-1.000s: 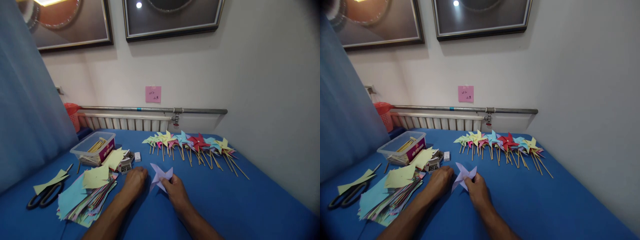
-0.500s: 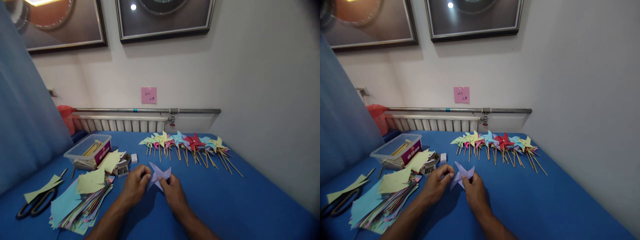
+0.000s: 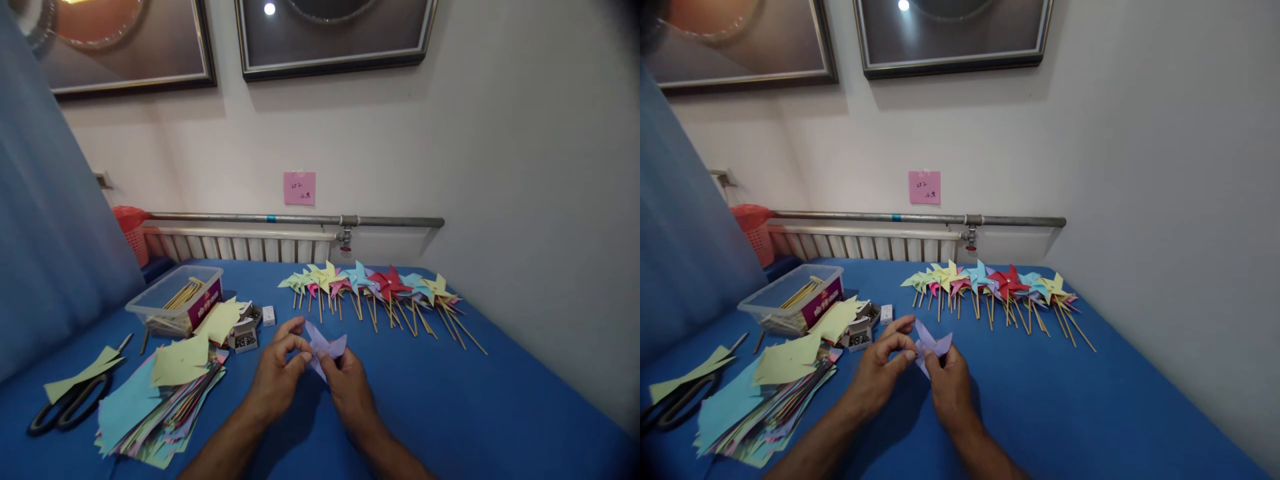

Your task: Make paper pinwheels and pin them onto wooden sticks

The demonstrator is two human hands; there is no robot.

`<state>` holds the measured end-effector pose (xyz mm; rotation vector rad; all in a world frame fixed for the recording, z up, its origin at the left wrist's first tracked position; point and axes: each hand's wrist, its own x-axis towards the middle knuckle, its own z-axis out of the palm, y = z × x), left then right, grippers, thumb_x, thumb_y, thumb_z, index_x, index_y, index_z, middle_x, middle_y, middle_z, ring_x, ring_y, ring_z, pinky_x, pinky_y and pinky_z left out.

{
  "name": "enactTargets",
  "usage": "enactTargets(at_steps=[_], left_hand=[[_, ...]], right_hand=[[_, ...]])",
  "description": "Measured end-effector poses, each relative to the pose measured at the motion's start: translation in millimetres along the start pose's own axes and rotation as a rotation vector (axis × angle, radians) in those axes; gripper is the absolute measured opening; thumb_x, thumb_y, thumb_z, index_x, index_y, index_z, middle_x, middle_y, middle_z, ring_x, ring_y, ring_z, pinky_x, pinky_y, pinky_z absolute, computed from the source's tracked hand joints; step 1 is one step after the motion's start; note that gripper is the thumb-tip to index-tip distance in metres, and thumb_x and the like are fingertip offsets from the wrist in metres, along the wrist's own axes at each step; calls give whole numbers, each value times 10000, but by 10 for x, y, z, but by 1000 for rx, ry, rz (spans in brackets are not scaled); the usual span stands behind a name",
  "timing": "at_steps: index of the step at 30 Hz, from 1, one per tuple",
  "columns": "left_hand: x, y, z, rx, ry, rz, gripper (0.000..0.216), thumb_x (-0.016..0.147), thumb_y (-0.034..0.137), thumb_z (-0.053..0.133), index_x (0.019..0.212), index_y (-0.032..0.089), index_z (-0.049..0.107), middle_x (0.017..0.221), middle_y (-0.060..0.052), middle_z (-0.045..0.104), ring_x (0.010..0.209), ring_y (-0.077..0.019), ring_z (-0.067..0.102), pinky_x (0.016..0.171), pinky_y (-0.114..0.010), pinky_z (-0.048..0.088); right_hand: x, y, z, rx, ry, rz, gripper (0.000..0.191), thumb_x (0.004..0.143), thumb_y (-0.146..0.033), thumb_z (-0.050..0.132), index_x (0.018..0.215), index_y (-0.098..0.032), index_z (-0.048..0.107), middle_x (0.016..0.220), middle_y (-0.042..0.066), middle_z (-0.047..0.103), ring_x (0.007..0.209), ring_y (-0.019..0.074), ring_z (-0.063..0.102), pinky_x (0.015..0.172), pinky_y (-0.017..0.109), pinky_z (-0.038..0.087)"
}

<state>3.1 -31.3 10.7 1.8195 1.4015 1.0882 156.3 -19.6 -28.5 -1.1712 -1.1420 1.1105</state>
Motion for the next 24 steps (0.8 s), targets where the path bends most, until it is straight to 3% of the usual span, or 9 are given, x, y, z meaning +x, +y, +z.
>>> enactTargets(at_steps=[6, 9, 12, 24], left_hand=[[23, -61, 55, -272, 16, -144, 138, 882, 131, 618, 813, 190, 721, 1622, -120, 561, 1396, -289, 627, 1176, -447, 499], [11, -70, 96, -455, -8, -127, 72, 824, 199, 695, 756, 187, 716, 1538, -143, 629, 1334, -313, 662, 1153, -442, 497], [-7, -45, 127, -550, 39, -86, 152, 756, 309, 779, 702, 183, 714, 1444, -165, 674, 1278, -346, 670, 1097, -431, 500], [-23, -44, 116, -336, 67, 8, 83, 801, 236, 633, 725, 212, 653, 1315, -116, 708, 1299, -308, 626, 1081, -417, 475]], right_hand=[[3, -9, -20, -13, 14, -31, 385, 788, -538, 709, 975, -204, 750, 897, 73, 810, 859, 285, 740, 742, 334, 565], [-17, -34, -15, -56, 33, -38, 350, 785, -533, 698, 917, -211, 743, 836, 56, 796, 799, 270, 725, 694, 322, 546], [-45, -65, 7, -58, 19, -46, 334, 789, -509, 691, 908, -203, 750, 824, 47, 793, 770, 254, 709, 688, 316, 537], [-36, -1, 11, 4, -44, -78, 338, 797, -492, 722, 946, -192, 763, 832, 45, 777, 747, 236, 680, 691, 314, 531]])
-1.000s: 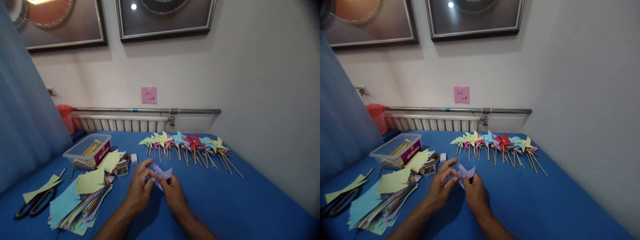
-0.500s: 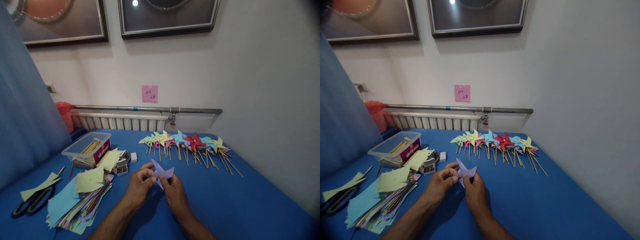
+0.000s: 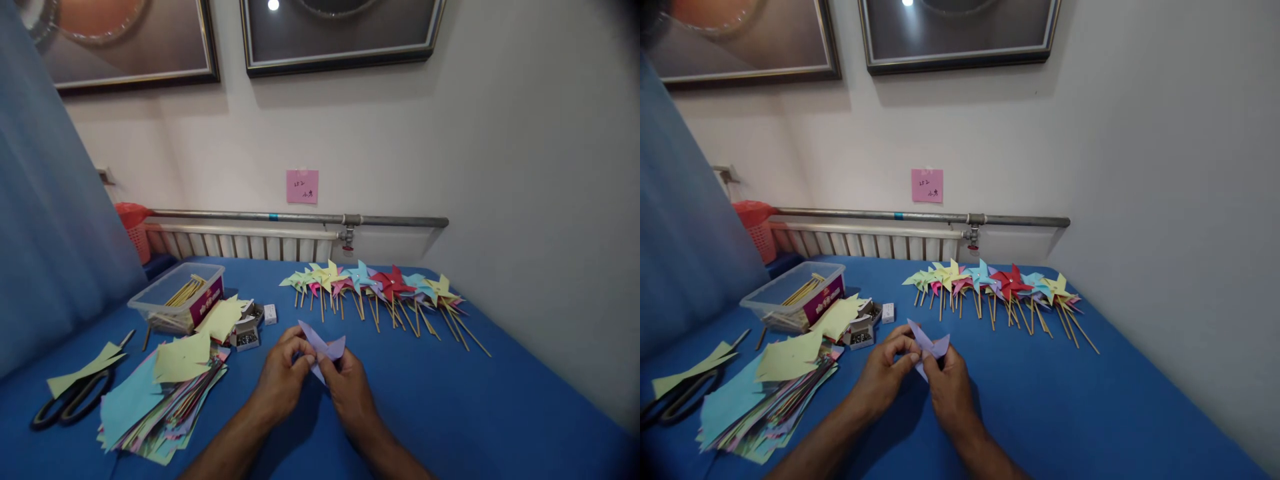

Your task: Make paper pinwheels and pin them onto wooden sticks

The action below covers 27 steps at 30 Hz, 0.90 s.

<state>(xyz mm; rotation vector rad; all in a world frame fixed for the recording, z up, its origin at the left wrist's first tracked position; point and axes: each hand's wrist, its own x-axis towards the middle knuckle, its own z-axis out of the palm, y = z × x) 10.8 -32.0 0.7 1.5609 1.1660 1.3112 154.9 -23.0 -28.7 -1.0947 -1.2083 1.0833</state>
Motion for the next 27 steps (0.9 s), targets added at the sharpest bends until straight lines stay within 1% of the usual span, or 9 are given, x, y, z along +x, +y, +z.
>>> enactTargets(at_steps=[5, 8, 12, 16, 22, 24, 27], left_hand=[[8, -10, 7, 20, -2, 13, 105, 819, 240, 601, 724, 213, 638, 1248, -106, 712, 1213, -281, 653, 1046, -394, 480], [14, -11, 1, 32, -13, 26, 123, 836, 257, 593, 729, 212, 633, 1216, -103, 709, 1182, -273, 656, 1025, -381, 477], [21, -11, -12, 51, -31, 15, 133, 839, 264, 586, 722, 211, 624, 1168, -105, 708, 1132, -275, 659, 989, -384, 476], [20, -20, -15, 54, -47, 16, 134, 837, 262, 590, 716, 214, 620, 1115, -91, 710, 1054, -262, 661, 949, -376, 483], [11, -18, -16, 68, -43, 12, 134, 843, 259, 581, 722, 214, 620, 1111, -85, 701, 1052, -247, 654, 949, -356, 472], [9, -15, -16, 86, -31, 19, 138, 844, 263, 577, 720, 215, 611, 1069, -76, 695, 1007, -236, 647, 919, -344, 470], [6, -22, -11, 115, -25, 20, 150, 850, 279, 566, 715, 219, 590, 940, -47, 668, 900, -211, 618, 844, -319, 457]], right_hand=[[-3, 7, -17, -16, -13, 7, 319, 796, -505, 723, 867, -194, 731, 690, -5, 673, 626, 187, 572, 607, 288, 471], [1, 15, -27, -26, -25, 16, 322, 795, -503, 712, 871, -191, 730, 685, -4, 664, 626, 189, 566, 612, 293, 468], [2, 5, -26, -58, -28, 11, 342, 798, -507, 694, 898, -184, 747, 730, 15, 692, 664, 205, 588, 648, 307, 482], [-9, -36, -19, -39, -38, 14, 334, 792, -511, 694, 873, -189, 732, 726, 12, 675, 666, 202, 575, 636, 301, 472], [-6, -9, -30, -35, -55, 16, 339, 798, -516, 700, 873, -185, 721, 694, -1, 636, 644, 192, 547, 619, 296, 462], [5, 27, -32, -40, -62, 8, 352, 804, -528, 696, 876, -184, 721, 695, -1, 636, 648, 194, 551, 621, 297, 459], [20, 61, -31, -38, -63, 4, 361, 801, -530, 700, 891, -181, 726, 718, 6, 656, 663, 198, 564, 632, 299, 465]])
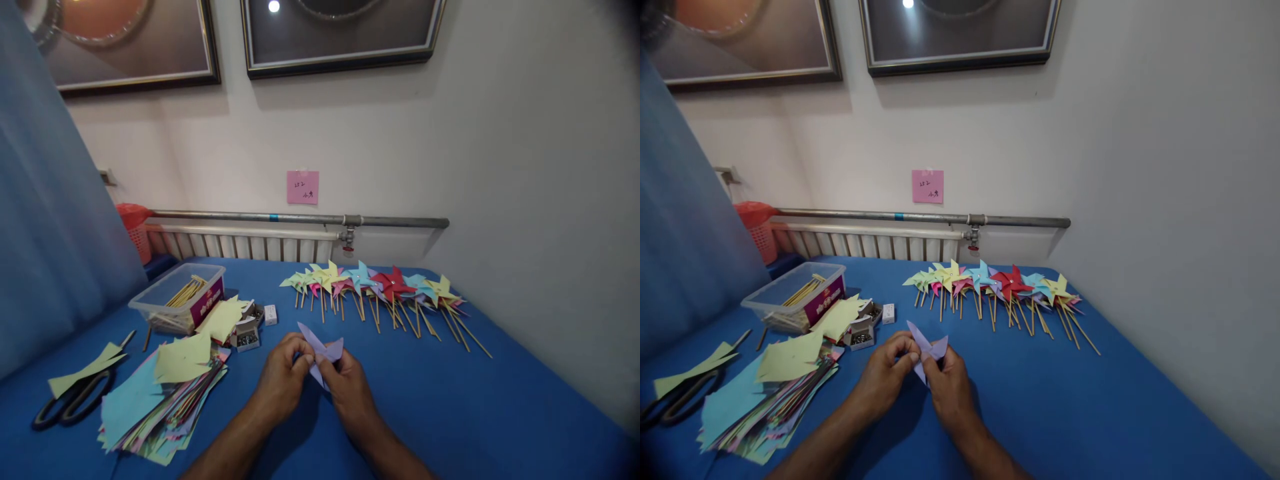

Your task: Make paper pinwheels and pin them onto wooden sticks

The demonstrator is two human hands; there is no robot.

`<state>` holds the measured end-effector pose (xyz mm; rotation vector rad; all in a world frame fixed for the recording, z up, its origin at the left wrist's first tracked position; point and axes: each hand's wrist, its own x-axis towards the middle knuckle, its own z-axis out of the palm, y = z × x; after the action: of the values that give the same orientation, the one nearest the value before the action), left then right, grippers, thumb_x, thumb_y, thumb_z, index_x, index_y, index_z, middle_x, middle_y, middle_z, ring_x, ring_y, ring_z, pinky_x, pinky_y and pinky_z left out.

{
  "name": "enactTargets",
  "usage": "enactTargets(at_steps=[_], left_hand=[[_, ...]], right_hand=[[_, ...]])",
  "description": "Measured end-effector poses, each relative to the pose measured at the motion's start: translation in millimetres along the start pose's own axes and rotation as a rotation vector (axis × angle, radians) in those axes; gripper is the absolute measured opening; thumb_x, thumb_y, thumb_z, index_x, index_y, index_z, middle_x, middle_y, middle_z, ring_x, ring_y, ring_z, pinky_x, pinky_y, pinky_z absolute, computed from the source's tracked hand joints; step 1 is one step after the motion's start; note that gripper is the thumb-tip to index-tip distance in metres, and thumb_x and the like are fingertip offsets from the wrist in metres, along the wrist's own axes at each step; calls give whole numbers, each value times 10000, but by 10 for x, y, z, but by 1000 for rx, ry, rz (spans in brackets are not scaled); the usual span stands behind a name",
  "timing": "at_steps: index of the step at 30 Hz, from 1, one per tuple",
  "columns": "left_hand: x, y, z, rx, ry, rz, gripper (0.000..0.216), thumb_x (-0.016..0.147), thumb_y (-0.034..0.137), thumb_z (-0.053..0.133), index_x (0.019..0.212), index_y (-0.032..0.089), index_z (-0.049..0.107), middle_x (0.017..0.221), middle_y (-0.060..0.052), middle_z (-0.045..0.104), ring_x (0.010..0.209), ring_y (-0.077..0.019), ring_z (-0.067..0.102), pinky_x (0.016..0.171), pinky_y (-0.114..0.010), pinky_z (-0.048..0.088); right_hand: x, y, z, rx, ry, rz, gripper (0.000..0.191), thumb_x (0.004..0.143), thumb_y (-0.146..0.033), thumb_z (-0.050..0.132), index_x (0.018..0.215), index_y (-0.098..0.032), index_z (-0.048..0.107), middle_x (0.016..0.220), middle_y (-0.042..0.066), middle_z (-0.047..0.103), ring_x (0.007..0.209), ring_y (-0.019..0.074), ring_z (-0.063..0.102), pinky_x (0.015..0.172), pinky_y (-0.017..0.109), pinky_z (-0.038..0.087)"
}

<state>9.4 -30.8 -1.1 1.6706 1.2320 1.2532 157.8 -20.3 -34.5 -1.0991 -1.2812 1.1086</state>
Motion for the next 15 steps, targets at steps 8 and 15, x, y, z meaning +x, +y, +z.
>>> enactTargets(at_steps=[8, 15], left_hand=[[-26, 16, 16, 95, 2, -80, 181, 894, 334, 532, 769, 221, 596, 751, 12, 602, 750, -181, 554, 732, -292, 398], [-39, 49, 10, 208, -4, -17, 156, 907, 291, 506, 781, 222, 569, 784, -4, 604, 776, -192, 563, 751, -308, 390]], right_hand=[[8, -16, 6, 43, 14, 39, 349, 768, -524, 755, 869, -190, 744, 693, 9, 681, 633, 198, 572, 611, 296, 463], [20, 45, 4, 72, 18, 51, 323, 764, -488, 777, 851, -178, 755, 715, 16, 716, 651, 198, 608, 628, 291, 482]])
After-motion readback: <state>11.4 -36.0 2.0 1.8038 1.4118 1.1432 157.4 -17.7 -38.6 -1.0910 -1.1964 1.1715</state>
